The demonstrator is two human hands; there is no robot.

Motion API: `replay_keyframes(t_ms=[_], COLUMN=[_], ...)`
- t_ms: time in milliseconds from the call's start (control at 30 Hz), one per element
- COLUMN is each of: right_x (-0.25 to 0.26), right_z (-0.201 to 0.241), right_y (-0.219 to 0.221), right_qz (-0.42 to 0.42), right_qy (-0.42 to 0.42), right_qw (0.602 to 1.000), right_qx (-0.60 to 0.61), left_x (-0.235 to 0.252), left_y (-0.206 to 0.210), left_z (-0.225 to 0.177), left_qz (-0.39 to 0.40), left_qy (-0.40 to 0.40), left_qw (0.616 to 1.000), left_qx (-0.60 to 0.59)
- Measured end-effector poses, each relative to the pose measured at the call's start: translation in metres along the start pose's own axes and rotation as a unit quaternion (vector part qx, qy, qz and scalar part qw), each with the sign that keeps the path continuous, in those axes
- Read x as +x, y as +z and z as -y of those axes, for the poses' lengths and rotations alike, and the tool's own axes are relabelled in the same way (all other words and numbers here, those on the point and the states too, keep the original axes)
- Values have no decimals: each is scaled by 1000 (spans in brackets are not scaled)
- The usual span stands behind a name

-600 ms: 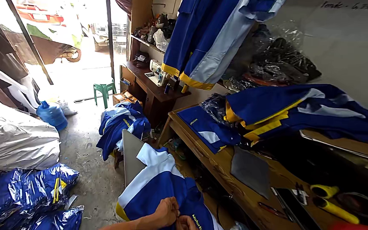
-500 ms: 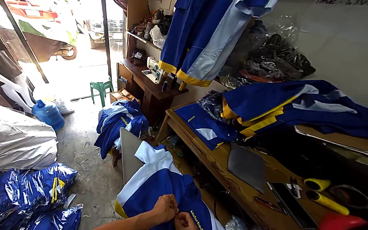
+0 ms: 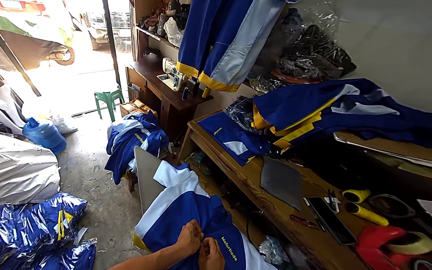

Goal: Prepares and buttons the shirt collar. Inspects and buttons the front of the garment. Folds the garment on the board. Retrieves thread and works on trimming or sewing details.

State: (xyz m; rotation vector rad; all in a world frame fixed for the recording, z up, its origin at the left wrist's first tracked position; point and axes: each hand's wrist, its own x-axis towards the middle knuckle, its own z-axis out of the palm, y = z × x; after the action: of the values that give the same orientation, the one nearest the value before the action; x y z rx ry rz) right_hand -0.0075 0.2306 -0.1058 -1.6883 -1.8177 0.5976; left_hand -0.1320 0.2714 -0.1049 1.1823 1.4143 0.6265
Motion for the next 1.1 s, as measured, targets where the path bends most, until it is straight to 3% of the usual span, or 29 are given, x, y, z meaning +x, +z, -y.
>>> replay_keyframes(t_ms=[233,533,633,733,1100], right_x=[0,-1,2,4,6], right_z=[-12,-23,-34,-44,-50], right_y=[16,25,22,15,11], right_qz=[-62,-36,28,73,92], right_qy=[10,91,128,106,181], right_qw=[996,975,949,916,833], right_qx=[61,197,287,380,514], left_x=[11,19,20,20,27], left_y=[-3,4,4,2,11], left_z=[9,23,25,18,16], left_qz=[16,22,25,30,25], left_qy=[29,48,57,86,111], left_qw=[999,988,990,994,993], left_qx=[-42,-143,-125,-59,-3])
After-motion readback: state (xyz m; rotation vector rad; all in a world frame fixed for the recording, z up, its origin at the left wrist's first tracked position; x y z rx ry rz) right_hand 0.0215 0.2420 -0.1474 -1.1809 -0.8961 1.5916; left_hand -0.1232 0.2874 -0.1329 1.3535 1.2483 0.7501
